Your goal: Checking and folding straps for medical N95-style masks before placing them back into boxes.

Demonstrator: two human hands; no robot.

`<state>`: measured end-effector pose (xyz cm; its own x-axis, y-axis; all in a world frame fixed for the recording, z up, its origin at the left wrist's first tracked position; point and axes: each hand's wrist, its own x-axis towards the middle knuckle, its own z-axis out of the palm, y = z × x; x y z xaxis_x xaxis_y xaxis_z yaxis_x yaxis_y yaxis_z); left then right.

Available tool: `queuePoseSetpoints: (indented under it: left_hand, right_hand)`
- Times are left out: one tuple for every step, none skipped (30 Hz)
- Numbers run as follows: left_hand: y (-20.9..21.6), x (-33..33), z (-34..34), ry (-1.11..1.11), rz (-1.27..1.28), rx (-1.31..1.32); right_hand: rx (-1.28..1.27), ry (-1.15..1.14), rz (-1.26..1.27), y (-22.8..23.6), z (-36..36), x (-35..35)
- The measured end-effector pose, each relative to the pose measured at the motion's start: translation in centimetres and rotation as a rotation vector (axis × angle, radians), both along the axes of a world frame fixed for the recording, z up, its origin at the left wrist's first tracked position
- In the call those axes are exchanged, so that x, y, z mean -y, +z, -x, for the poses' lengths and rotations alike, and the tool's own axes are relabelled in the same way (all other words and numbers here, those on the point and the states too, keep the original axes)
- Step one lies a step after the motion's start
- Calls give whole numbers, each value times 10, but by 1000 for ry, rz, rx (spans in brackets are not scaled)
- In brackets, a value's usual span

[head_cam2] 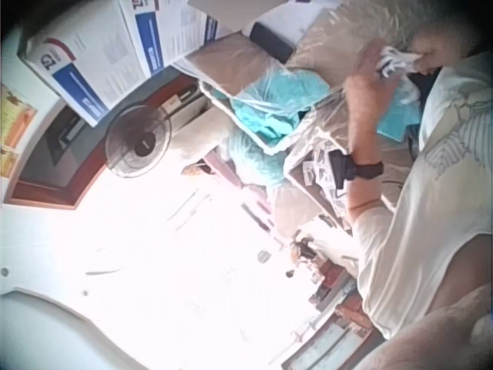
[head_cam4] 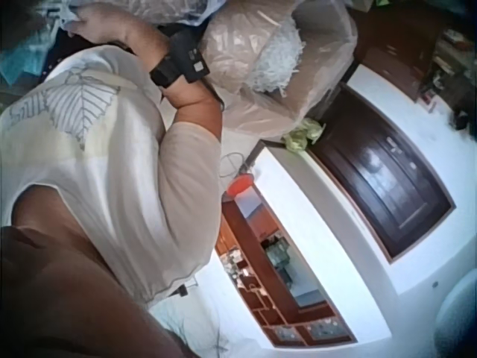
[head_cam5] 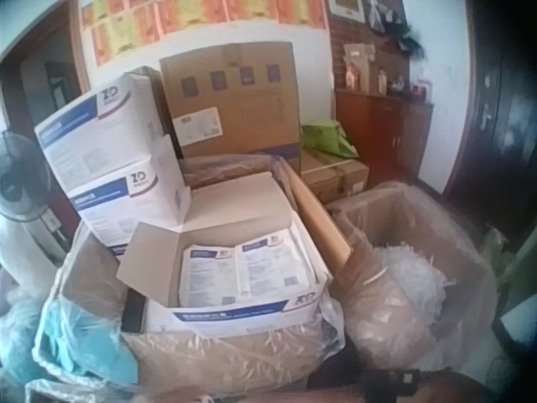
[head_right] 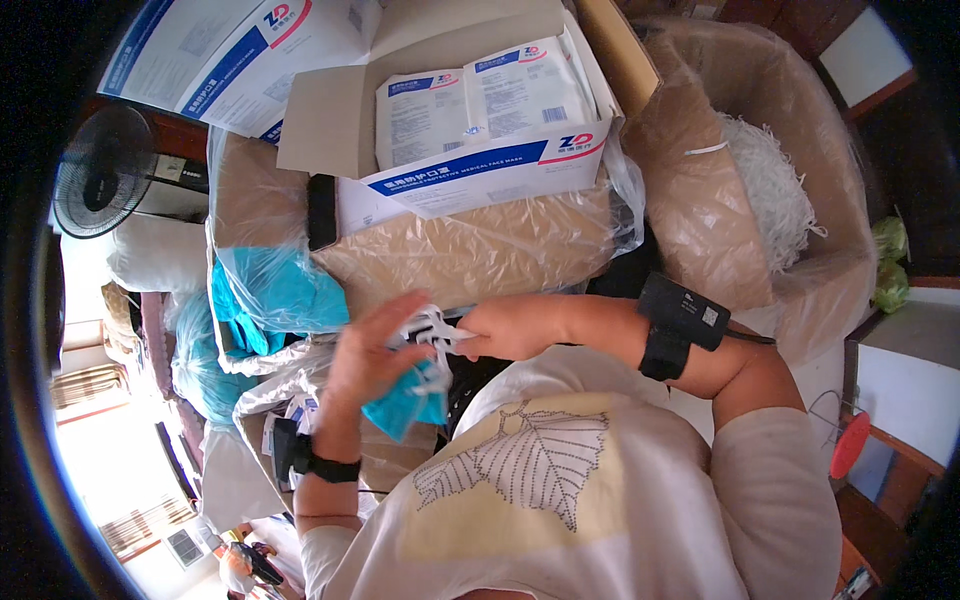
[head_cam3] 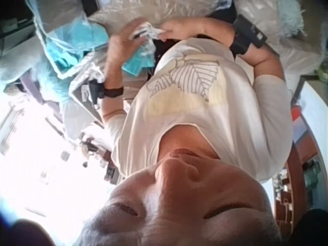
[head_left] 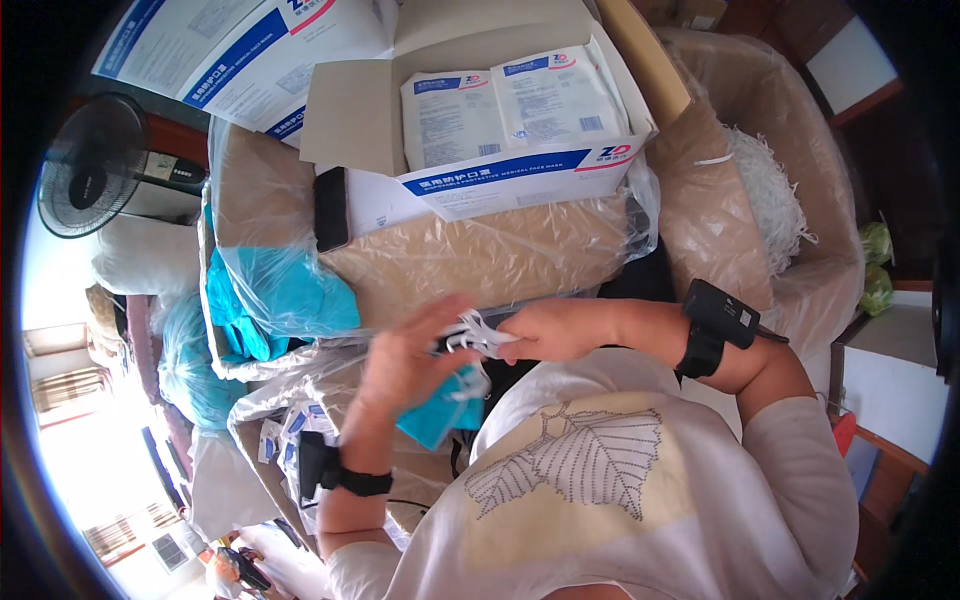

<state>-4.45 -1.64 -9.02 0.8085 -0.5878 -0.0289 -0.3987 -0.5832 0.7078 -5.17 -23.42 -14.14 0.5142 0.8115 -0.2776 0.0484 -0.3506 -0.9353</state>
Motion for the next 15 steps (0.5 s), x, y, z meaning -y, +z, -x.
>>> queuePoseSetpoints:
  left_hand:
    - [-5,10,7,-57,88,-86]
    - [-10,18,11,-75,65,-210]
    - [-15,25,14,-92,42,-336]
    - [-20,30,18,-109,18,-461]
    - [-27,34,22,-68,124,-548]
    - [-37,37,25,-31,231,-634]
    - [-45,38,28,6,337,-719]
    - [-53,35,29,-32,267,-723]
    - [-60,30,30,-68,197,-727]
    - [-64,27,30,-104,128,-729]
    - [-61,26,29,-134,136,-697]
    - [-55,26,29,-162,145,-664]
    - [-50,25,28,-189,155,-632]
    - [-44,24,27,-195,175,-673]
    - [-39,23,24,-200,195,-714]
  right_hand:
    - [58,0,-9,5,0,-2]
    - [115,-1,-17,9,1,-3]
    - [170,1,-26,14,2,-3]
    - [148,15,14,20,2,-1]
    - [126,29,53,27,1,1]
    - [105,38,92,30,0,4]
    - [82,33,97,28,1,7]
    - [57,26,100,25,1,10]
    - [32,19,103,24,1,12]
    - [-26,55,144,25,0,14]
    - [-86,88,184,30,-3,16]
    - [-147,123,224,32,-5,17]
    - [-218,103,211,31,-5,18]
    - [-288,86,196,31,-5,17]
    - [-357,70,180,31,-5,17]
